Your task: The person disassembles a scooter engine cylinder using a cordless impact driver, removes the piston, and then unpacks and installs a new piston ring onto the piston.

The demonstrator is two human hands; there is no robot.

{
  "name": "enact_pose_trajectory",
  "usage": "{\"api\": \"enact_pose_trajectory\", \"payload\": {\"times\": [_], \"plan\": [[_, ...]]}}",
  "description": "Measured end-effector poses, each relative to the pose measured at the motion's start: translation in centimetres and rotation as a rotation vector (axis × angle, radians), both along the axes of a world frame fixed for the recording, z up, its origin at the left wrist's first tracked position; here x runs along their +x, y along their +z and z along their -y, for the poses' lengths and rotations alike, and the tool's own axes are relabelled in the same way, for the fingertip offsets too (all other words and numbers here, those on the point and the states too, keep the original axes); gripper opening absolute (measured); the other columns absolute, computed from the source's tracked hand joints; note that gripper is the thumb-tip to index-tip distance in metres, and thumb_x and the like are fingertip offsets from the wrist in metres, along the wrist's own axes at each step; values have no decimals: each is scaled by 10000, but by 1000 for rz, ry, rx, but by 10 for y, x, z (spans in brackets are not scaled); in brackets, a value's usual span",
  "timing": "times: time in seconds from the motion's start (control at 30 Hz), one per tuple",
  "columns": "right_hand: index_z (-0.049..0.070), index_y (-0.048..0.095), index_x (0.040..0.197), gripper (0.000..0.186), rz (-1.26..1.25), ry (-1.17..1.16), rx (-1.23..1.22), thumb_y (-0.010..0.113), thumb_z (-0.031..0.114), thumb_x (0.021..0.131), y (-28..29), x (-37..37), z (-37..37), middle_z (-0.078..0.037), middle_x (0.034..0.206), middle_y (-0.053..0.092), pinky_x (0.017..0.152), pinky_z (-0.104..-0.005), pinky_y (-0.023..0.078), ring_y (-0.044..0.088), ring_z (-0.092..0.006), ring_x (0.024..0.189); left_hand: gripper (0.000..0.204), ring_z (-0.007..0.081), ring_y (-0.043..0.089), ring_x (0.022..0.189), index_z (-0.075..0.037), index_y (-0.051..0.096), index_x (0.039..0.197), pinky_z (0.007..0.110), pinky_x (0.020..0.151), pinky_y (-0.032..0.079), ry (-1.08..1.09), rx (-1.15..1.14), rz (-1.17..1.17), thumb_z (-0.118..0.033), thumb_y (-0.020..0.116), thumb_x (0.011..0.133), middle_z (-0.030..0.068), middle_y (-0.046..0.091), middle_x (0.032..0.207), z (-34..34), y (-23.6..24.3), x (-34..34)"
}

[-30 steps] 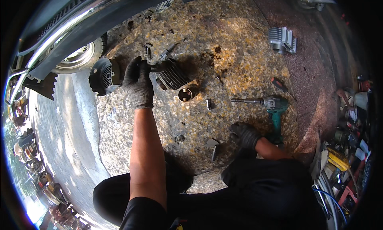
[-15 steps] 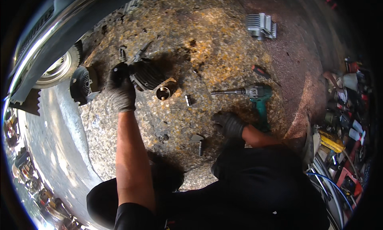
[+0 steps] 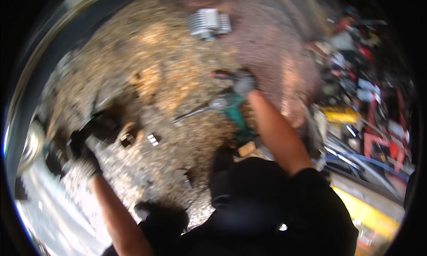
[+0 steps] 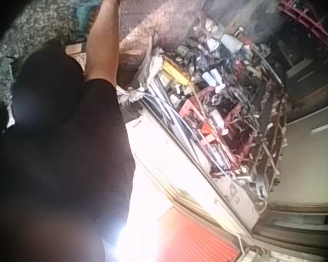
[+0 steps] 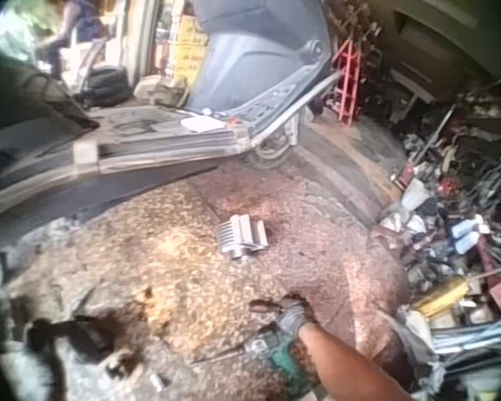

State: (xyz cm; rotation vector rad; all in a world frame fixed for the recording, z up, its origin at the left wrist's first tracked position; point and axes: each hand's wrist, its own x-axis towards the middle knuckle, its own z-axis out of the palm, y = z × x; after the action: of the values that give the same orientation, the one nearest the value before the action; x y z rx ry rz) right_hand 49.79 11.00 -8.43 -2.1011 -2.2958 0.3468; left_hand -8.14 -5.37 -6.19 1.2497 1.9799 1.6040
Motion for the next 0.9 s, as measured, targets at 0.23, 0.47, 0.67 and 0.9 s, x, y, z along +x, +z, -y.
{"api": "enact_pose_trajectory", "payload": {"times": [0.23, 0.47, 0.67, 0.9], "plan": [[45, 529, 960, 141, -153, 135, -67, 577, 170, 915, 45, -102, -3, -195, 748, 596, 585, -447, 478, 631, -353, 708, 124, 177, 657, 917, -62, 680, 995, 361, 1056, 346, 181, -101, -4, -67, 622, 886, 58, 717, 934, -1, 24, 35], [72, 524, 1082, 220, -640, 1036, -350, 602, 218, 937, 216, -311, 27, -140, 744, 627, 606, -419, 515, 655, -323, 658, 155, 215, 672, 862, -44, 673, 1001, 331, 853, 513, 208, -145, -14, -27, 643, 850, 104, 701, 914, -7, 35, 42], [48, 573, 999, 211, -880, 1078, 167, 586, 245, 921, 225, -404, 54, -151, 730, 649, 558, -416, 528, 666, -316, 639, 209, 284, 684, 812, -52, 679, 984, 356, 769, 523, 228, -19, -12, -13, 664, 779, 134, 701, 868, -9, 34, 43], [30, 602, 1037, 200, -618, 1109, 69, 556, 196, 935, 221, -401, 58, -164, 778, 644, 605, -442, 517, 655, -331, 685, 211, 350, 654, 846, -44, 664, 988, 394, 760, 515, 246, -117, -117, -65, 683, 779, 159, 675, 889, -10, 40, 49]]}}
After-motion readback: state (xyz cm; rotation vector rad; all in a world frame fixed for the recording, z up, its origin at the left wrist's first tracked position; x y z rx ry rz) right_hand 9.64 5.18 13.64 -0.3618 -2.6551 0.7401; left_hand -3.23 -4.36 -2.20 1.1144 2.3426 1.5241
